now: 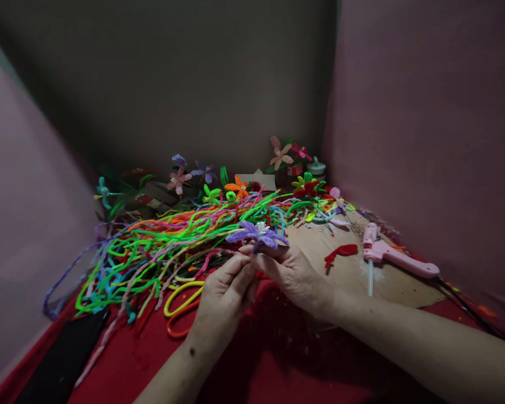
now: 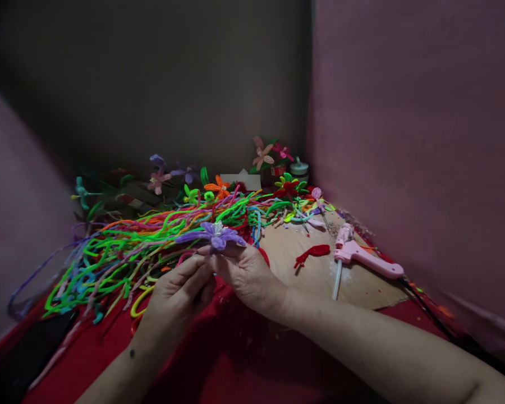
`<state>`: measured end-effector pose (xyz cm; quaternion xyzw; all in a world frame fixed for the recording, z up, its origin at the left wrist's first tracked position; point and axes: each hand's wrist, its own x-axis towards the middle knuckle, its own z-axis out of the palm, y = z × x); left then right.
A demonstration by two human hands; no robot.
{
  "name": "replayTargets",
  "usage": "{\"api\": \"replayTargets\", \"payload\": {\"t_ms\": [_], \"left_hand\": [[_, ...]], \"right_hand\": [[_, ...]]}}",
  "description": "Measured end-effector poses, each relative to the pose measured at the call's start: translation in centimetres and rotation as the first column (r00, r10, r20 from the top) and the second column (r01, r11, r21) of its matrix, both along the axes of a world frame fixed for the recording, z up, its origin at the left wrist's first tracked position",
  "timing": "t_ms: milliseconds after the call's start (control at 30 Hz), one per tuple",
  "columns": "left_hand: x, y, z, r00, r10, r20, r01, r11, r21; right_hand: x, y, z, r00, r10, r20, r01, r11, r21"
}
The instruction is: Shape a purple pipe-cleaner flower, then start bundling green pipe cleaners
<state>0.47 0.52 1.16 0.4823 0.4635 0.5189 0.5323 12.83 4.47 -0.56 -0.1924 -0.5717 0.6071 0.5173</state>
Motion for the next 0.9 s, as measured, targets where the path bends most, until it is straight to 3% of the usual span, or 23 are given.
{"api": "replayTargets", "payload": {"t_ms": [200, 433, 567, 900], "left_hand": [[-0.12, 0.09, -0.07, 0.989, 0.025, 0.148, -0.016, 0.998, -0.062], [-0.55, 0.16, -0.38, 0.988, -0.062, 0.142, 0.07, 0.996, -0.054], [-0.42, 0.05, -0.14, 0.977, -0.087, 0.194, 0.106, 0.99, -0.089], [-0.88, 0.39, -0.51, 0.864, -0.227, 0.45, 0.313, 0.941, -0.126]], "right_hand": [[-0.01, 0.19, 0.09, 0.996, 0.066, -0.052, -0.069, 0.997, -0.047], [0.37, 0.25, 0.38, 0.999, 0.025, 0.036, -0.024, 0.999, -0.03], [0.52, 0.36, 0.56, 0.999, 0.049, 0.012, -0.048, 0.995, -0.083], [0.22, 0.74, -0.25, 0.986, 0.143, -0.082, -0.156, 0.972, -0.176]]}}
